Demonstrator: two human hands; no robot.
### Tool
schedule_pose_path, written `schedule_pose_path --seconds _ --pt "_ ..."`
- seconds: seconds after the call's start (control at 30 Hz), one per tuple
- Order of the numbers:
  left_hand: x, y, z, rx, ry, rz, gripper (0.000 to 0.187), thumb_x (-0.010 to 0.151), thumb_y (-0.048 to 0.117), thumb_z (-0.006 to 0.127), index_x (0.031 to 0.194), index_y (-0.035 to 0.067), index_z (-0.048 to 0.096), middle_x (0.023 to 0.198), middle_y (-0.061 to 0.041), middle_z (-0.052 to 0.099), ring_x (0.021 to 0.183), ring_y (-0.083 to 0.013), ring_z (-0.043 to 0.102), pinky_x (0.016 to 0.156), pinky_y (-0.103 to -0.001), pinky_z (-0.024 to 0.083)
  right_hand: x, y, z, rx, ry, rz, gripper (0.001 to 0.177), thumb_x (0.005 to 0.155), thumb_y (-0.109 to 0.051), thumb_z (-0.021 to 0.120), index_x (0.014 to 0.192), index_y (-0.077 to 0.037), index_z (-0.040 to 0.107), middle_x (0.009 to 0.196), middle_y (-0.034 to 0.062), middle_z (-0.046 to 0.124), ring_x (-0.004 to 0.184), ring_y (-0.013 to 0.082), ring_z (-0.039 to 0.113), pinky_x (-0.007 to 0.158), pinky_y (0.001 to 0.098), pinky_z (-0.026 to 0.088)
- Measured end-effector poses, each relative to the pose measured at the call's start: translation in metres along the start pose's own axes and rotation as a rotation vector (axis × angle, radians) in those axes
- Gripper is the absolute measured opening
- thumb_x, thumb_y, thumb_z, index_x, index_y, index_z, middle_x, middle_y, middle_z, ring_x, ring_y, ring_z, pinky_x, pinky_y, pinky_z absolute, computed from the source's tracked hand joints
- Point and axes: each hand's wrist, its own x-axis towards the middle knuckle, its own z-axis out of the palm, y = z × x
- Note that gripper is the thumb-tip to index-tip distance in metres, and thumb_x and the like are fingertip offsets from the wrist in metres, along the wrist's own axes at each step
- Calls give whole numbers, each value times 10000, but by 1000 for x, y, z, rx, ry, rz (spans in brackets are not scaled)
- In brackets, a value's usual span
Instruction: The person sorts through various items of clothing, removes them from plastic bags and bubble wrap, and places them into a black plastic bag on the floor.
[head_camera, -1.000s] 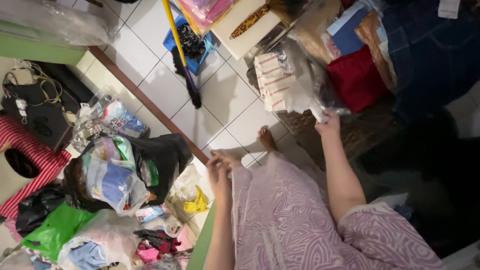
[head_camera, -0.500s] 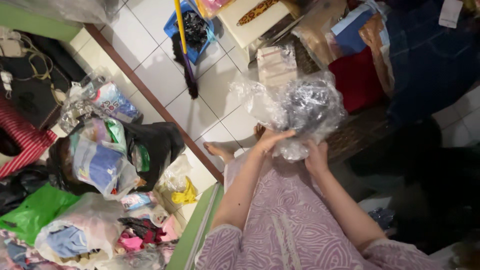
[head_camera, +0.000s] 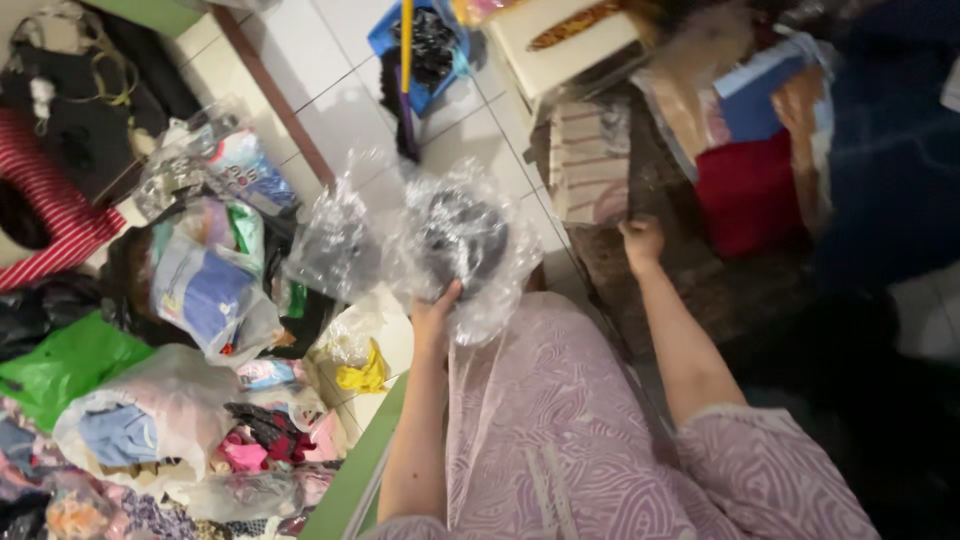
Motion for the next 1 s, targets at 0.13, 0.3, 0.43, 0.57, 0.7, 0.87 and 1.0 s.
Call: schedule_pose_path --seconds 0.13,0.3,0.43,0.57,0.7,0.87,1.0 --pt "-24 7 -30 -144 78 32 691 857 99 955 1478 -10 671 1394 -140 769 1232 -261 734 1070 -402 575 29 -20 16 -48 -2 -40 591 850 -496 958 1174 -18 835 1127 192 852 1022 387 800 906 518 597" --pt "-47 9 -49 -260 192 -24 644 850 84 952 1434 9 690 1339 -126 781 1188 -259 746 1042 -404 580 47 -32 41 -134 110 -24 659 777 -505 1000 1109 24 789 1078 255 815 999 413 800 863 544 627" --pt "-48 -3 -61 -261 231 -20 616 859 111 979 1402 -37 729 1291 -134 820 1141 -262 762 1031 -397 584 50 -36 36 -317 7 -160 411 935 -399 873 1034 1 860 1011 277 806 963 483 799 877 567 608" --pt "-47 -11 -66 -334 290 16 667 807 135 983 1402 -1 714 1266 -103 823 1121 -243 776 1009 -376 596 39 -52 39 -67 -124 -243 438 942 -227 946 1263 22 784 1205 197 828 1099 349 790 970 499 622" --pt "-38 -27 -70 -345 329 24 634 834 145 991 1383 -39 731 1251 -127 826 1099 -252 771 973 -389 604 36 -74 67 82 -291 -38 667 817 -149 975 1384 22 669 1228 124 821 1113 269 749 905 464 641" --pt "-47 -43 -80 -493 389 57 639 853 115 978 1405 -49 702 1250 -111 816 1107 -241 769 976 -392 610 50 -80 90 -54 -236 111 569 836 -73 869 1362 15 671 1213 119 798 1066 272 752 859 482 658" --pt "-60 -32 -105 -561 497 77 676 848 85 957 1444 2 646 1281 -77 799 1140 -202 756 993 -376 603 50 -82 84 -75 -161 195 506 851 -13 783 1344 10 671 1201 116 779 1028 274 755 822 496 671"
